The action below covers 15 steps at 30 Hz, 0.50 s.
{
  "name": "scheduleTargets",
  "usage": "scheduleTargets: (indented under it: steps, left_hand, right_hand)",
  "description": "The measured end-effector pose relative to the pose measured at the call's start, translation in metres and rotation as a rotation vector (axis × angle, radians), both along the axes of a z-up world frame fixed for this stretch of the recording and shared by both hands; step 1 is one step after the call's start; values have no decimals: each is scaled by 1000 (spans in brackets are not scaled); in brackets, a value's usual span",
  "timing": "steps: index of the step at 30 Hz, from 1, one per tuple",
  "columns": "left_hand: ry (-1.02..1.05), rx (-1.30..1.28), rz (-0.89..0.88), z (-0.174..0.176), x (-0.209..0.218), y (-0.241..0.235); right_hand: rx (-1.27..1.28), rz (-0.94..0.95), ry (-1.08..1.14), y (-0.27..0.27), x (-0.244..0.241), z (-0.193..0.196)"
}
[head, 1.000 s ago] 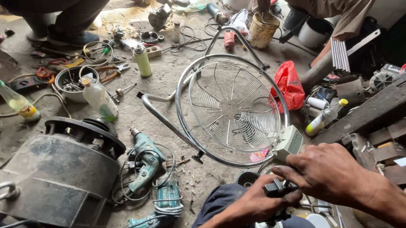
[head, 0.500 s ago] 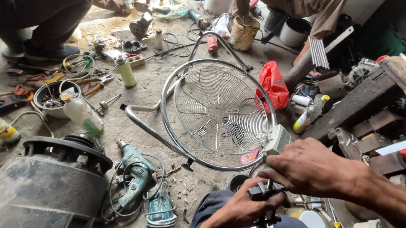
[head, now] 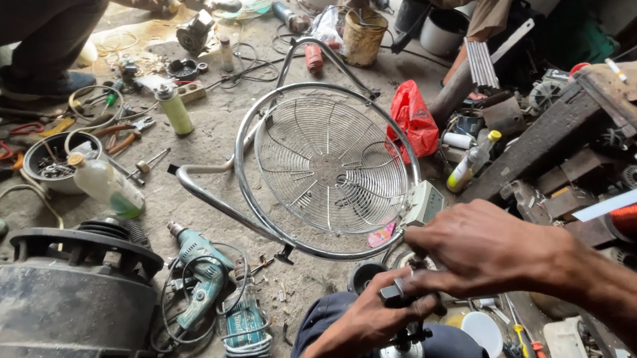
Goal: Applying sealant to a motor component and using a bearing puller to extract a part.
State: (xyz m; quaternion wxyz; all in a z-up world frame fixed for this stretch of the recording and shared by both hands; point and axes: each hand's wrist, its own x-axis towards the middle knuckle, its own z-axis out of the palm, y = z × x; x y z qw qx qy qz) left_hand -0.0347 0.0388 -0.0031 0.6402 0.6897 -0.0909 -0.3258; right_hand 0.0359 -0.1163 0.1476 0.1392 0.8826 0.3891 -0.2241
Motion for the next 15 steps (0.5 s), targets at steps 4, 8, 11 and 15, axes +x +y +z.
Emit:
scheduleTargets:
  steps: [4, 8, 11, 15]
  left_hand:
    - [-12, -57, 39, 1, 1, -2]
    - [72, -141, 89, -25, -4, -6]
    - [-186, -399, 15, 3, -3, 5]
    - [-126, -419, 1, -8, -2, 3]
  right_hand:
    - [46, 41, -89, -3, -1, 0]
    - [-29, -30, -77, 0, -1, 2]
    - [-12, 36, -114, -1, -2, -6]
    - [115, 25, 12, 6, -4, 9]
